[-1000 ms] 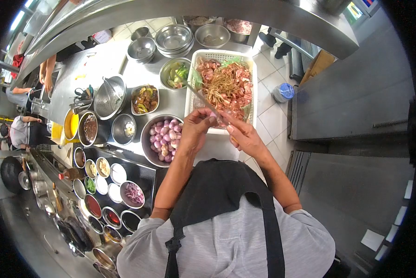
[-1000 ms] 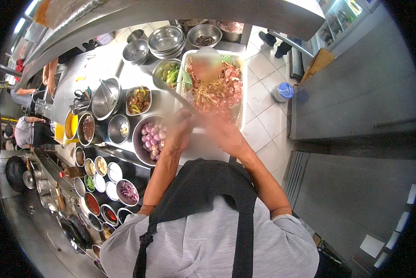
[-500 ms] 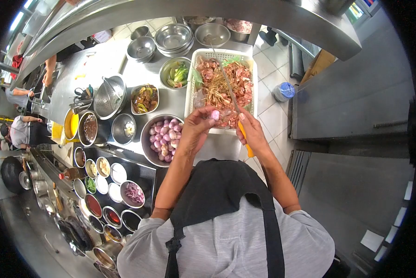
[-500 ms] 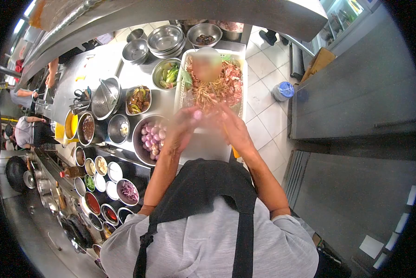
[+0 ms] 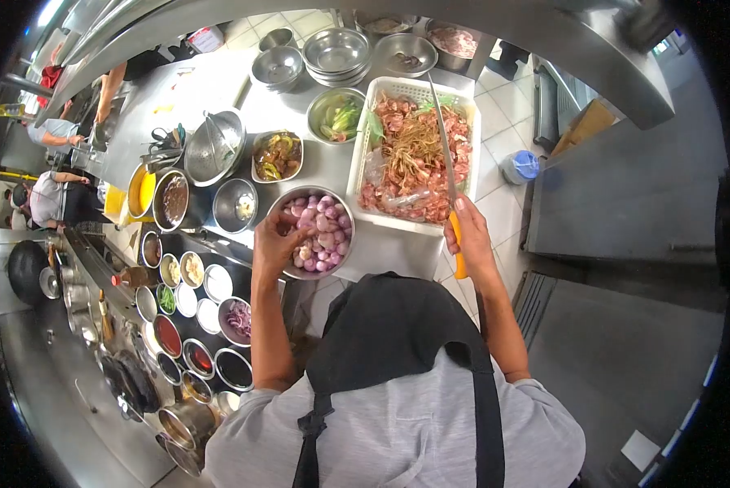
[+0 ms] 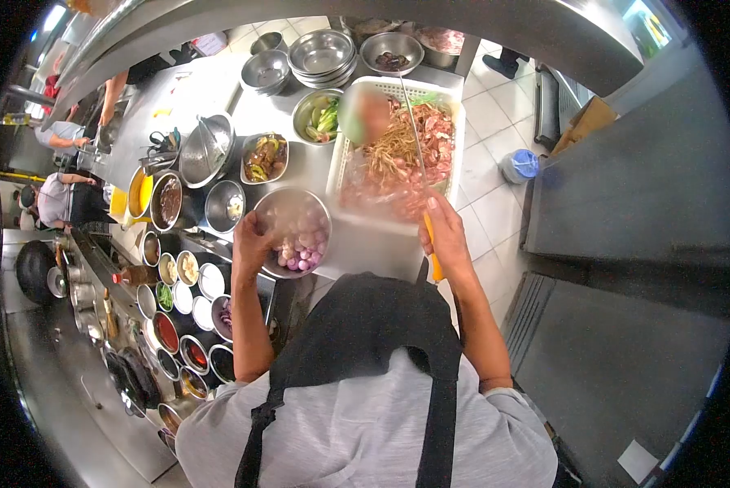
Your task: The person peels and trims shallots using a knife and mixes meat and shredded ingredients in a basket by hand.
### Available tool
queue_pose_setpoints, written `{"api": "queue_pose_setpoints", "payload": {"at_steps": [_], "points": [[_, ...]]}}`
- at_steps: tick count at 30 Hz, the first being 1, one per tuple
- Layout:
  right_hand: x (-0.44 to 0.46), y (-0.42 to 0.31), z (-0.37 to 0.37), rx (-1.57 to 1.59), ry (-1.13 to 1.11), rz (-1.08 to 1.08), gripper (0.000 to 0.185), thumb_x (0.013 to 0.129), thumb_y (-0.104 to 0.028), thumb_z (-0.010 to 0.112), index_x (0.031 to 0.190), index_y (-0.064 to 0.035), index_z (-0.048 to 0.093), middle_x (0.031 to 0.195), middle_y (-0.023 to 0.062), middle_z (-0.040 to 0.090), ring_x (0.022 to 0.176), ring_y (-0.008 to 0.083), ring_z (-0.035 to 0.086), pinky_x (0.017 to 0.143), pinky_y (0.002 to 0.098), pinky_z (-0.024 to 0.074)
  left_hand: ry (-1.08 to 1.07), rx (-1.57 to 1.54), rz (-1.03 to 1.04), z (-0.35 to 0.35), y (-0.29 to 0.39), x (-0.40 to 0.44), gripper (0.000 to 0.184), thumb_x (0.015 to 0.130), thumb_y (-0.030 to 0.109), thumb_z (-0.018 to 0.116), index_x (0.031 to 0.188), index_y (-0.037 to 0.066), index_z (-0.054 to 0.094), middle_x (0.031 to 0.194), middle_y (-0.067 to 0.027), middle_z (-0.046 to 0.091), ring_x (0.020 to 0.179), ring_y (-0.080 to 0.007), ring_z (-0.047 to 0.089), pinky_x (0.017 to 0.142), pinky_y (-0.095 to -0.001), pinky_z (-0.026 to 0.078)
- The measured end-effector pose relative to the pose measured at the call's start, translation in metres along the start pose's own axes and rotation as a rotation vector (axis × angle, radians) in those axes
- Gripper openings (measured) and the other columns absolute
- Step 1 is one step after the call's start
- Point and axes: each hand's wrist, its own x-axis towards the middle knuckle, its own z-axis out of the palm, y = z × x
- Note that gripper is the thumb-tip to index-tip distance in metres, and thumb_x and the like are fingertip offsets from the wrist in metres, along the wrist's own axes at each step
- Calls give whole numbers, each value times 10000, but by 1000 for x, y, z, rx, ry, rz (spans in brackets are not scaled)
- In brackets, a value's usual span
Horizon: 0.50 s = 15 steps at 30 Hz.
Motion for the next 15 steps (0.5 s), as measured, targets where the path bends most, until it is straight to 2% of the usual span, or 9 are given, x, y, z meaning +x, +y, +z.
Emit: {"api": "queue_pose_setpoints", "payload": {"at_steps": [1, 2, 4, 5, 8, 10, 11, 13, 15], "points": [[1, 0, 0, -1, -2, -1, 584, 1070, -442, 430, 1498, -45, 416, 615, -14, 437, 469, 60, 391, 431, 213, 327, 33, -56, -15, 1, -9, 1, 270, 761, 64, 875, 865, -11, 637, 717, -31, 661, 653, -88, 605, 573, -239, 492], [1, -1, 1, 4, -1, -4, 578, 1070, -439, 429, 1496, -48, 419, 615, -12, 438, 467, 61, 390, 431, 213, 327, 35, -57, -13, 1, -14, 1, 270, 761, 64, 875, 865, -11, 637, 717, -31, 661, 653, -88, 605, 573, -239, 492], [3, 0, 1, 10, 1, -5, 572, 1071, -436, 429, 1495, -52, 423, 615, -11, 438, 466, 62, 388, 431, 213, 326, 57, 256, -53, 1, -14, -1, 295, 759, 130, 886, 785, -16, 631, 651, -69, 632, 591, -99, 573, 515, -287, 455], [3, 2, 0, 10, -8, -11, 571, 1071, -435, 431, 1496, -53, 420, 616, -10, 439, 466, 62, 388, 431, 213, 326, 57, 254, -55, 1, -20, 0, 295, 759, 130, 886, 785, -16, 631, 651, -69, 632, 591, -99, 573, 515, -287, 455], [4, 0, -1, 9, -14, -9, 570, 1071, -433, 434, 1498, -56, 416, 615, -8, 439, 466, 62, 386, 430, 213, 326, 102, 561, 144, 4, -38, 7, 346, 756, 173, 882, 708, -26, 604, 610, -126, 590, 526, -147, 533, 491, -358, 420], [2, -1, -3, 14, 1, -2, 569, 1071, -432, 436, 1498, -57, 414, 615, -6, 439, 465, 62, 384, 430, 213, 326, 139, 469, 163, 8, -36, 11, 436, 778, 273, 858, 673, -35, 569, 601, -165, 557, 494, -248, 498, 512, -411, 407], [1, 0, -4, 27, -4, -15, 555, 1069, -441, 438, 1469, -56, 439, 614, -6, 439, 464, 62, 384, 429, 212, 326, 135, 469, 167, 14, -38, 19, 436, 778, 273, 858, 673, -35, 569, 601, -165, 557, 494, -249, 498, 512, -411, 407], [2, 2, -4, 39, -12, -32, 544, 1066, -450, 440, 1440, -55, 463, 613, -6, 439, 464, 61, 384, 428, 212, 326, 172, 359, 385, 33, -35, 42, 477, 817, 354, 814, 696, -39, 572, 619, -197, 582, 533, -337, 524, 554, -435, 433], [4, 3, -3, 59, -11, -42, 499, 1062, -472, 439, 1331, -61, 523, 613, -6, 441, 463, 60, 385, 428, 208, 328, 135, 451, 422, 60, -11, 61, 490, 862, 397, 762, 725, -38, 583, 662, -231, 601, 599, -408, 556, 592, -467, 441]]}}
